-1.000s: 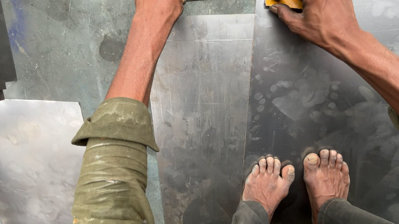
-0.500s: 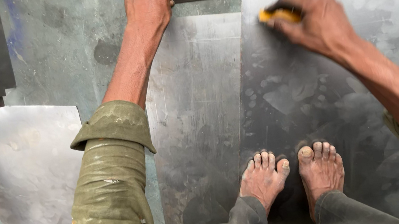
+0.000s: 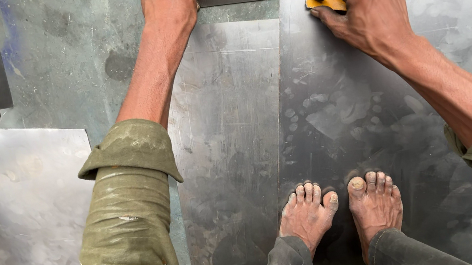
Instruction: The person uses a metal square ruler and a yellow marking tool to draw straight lines on large metal sheets. They repeatedly reposition the ruler and mark new lines across the surface of the sheets.
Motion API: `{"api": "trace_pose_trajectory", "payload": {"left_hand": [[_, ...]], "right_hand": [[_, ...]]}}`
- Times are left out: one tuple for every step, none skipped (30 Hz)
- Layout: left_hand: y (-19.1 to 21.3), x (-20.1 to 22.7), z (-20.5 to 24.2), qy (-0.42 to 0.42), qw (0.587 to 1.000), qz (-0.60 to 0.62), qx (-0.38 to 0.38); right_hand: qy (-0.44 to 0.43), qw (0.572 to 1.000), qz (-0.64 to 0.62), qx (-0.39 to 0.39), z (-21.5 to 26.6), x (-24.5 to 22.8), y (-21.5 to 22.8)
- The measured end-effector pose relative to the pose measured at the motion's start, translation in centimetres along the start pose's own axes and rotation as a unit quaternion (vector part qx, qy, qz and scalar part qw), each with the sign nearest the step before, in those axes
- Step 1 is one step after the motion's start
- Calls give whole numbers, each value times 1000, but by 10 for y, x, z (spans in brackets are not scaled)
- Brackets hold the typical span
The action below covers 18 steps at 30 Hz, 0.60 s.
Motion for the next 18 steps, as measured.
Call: {"api": "trace_pose_trajectory", "payload": {"left_hand": [[-1, -1, -2, -6, 1000, 6, -2], [-1, -1, 1, -10, 1000, 11, -6], [-6, -2, 3, -1, 999, 2, -39], [-11, -2, 3, 6, 997, -6, -72], [-15, -2, 6, 13, 994, -13, -104], [-3, 4, 3, -17, 999, -29, -41], [7, 12, 6, -46, 998, -44, 23], [18, 21, 8, -74, 992, -57, 85], [20, 20, 2, -64, 994, -54, 69], [21, 21, -1, -49, 997, -45, 46], [23, 21, -4, -33, 999, -36, 23], [17, 19, 1, -2, 999, -20, -28], [9, 16, 7, 28, 996, -4, -79], [3, 11, 9, 52, 991, 7, -123], [8, 16, 10, 26, 996, -6, -86], [17, 19, 4, -6, 999, -22, -42], [25, 23, -3, -38, 999, -37, 2], [25, 24, -3, -48, 998, -38, 15]], "right_hand": [[-10, 999, -2, -31, -4, 1, -2], [-19, 998, -6, -65, -6, -5, -1], [-16, 995, 9, -102, -7, -14, 3], [-14, 990, 26, -137, -7, -23, 11], [-11, 984, 43, -173, -6, -33, 20], [-16, 946, 76, -315, 7, -44, 10], [-24, 886, 107, -450, 32, -52, 0], [27, 923, 35, -382, 30, -69, 11], [80, 947, -37, -309, 25, -81, 23], [21, 955, -57, -290, 26, -70, 26], [-39, 959, -76, -271, 25, -54, 25], [-99, 956, -98, -258, 31, -37, 17], [-56, 982, -63, -166, 23, -26, 19], [-14, 998, -26, -62, 15, -15, 22], [3, 999, -33, -35, 17, -10, 13], [19, 999, -35, 0, 10, -4, 9], [35, 998, -37, 35, 4, 1, 8], [31, 999, -28, 36, 4, 4, 6]]}}
Point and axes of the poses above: each hand's wrist, its own z-axis away from the middle knuckle, its own y-axis out of the back of the hand, x = y × z, the point moved 8 cm from there along -z, towards the middle knuckle, and after that the axes turned 14 degrees about z, right-handed, at the moved point
